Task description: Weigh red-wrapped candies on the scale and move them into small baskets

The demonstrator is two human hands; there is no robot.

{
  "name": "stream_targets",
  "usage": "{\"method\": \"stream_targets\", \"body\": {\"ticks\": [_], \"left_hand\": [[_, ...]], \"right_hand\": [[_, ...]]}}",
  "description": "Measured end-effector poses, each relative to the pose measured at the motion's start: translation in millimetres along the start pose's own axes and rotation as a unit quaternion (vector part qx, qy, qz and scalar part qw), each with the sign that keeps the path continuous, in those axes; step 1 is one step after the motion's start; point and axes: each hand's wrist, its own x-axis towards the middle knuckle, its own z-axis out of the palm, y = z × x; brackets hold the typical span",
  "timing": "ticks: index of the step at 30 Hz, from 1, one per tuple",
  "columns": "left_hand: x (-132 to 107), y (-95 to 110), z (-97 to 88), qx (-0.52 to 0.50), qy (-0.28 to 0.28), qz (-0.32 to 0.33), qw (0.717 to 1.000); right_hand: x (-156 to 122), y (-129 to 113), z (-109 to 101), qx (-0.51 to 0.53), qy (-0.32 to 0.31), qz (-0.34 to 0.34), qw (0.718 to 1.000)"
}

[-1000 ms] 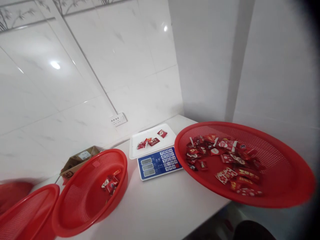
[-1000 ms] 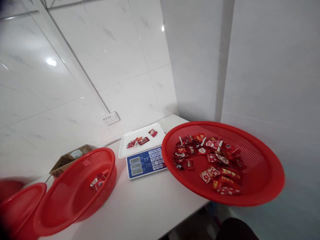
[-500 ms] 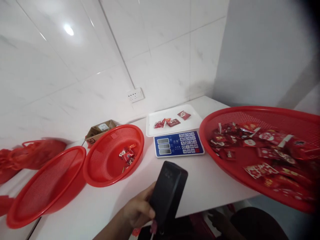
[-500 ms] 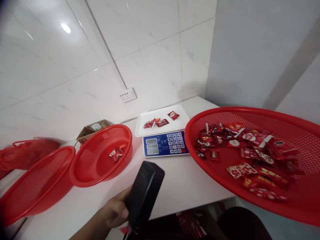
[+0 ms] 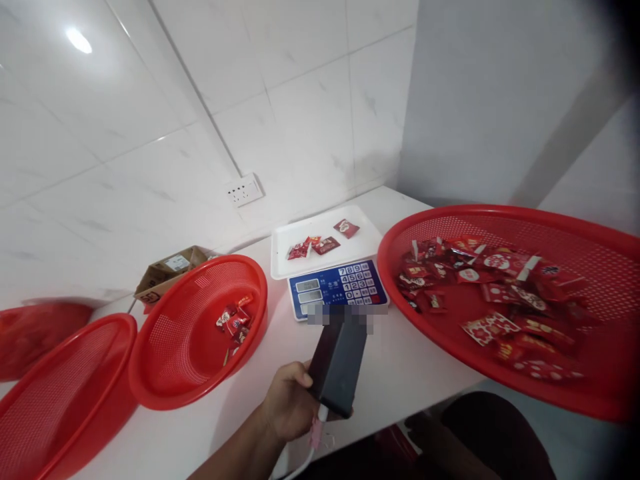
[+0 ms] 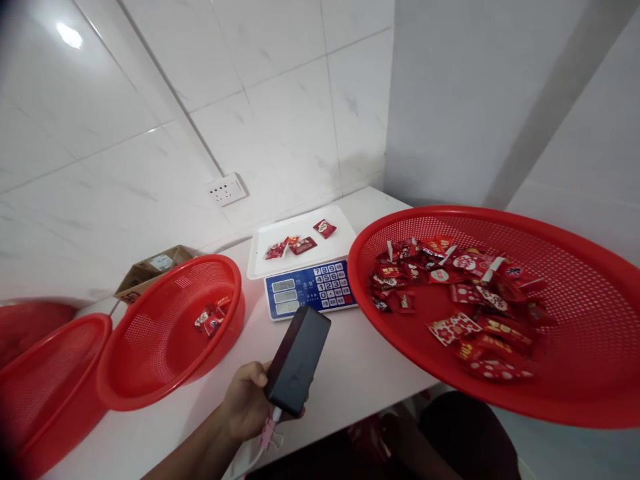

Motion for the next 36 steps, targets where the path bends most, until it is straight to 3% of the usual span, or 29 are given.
{"method": "stream_targets", "body": {"ticks": [3, 5, 8, 10, 13, 16, 23, 28, 33, 36], "left_hand": [[1, 1, 0.9, -0.041, -0.036, -0.027, 0.998], [2, 1, 1.8, -0.052, -0.043, -0.03, 0.997], [4, -1, 3.5, -0.056, -0.043, -0.022, 0.997], [6, -3, 4.6, -0.056, -0.039, -0.002, 0.998], [7, -6, 4.9, -0.051, -0.03, 0.019, 0.998], [7, -8, 3.0, -0.045, -0.029, 0.021, 0.998], [4, -8, 3.2, -0.024, -0.018, 0.02, 0.999], [8, -8, 1.9, -0.004, 0.043, -0.02, 0.999], [6, -3, 9.1, 0.094, 0.099, 0.041, 0.99], [1, 1, 18.9, 0.226, 0.077, 0.103, 0.966]], "right_hand": [[-26, -38, -17, -0.024, -0.11, -0.011, 0.994], [-42, -72, -30, -0.026, -0.118, -0.081, 0.989], [-51, -121, -42, -0.034, -0.056, -0.199, 0.978], [-47, -144, -43, -0.07, -0.003, -0.287, 0.955], [-37, -159, -36, -0.134, 0.07, -0.378, 0.913], [-31, -161, -27, -0.172, 0.122, -0.412, 0.886], [-35, -163, -21, -0.145, 0.097, -0.396, 0.901], [-37, -155, -21, -0.061, 0.079, -0.388, 0.916], [-35, -143, -17, 0.096, 0.088, -0.239, 0.962], [-29, -143, -14, 0.242, 0.052, -0.155, 0.956]]}}
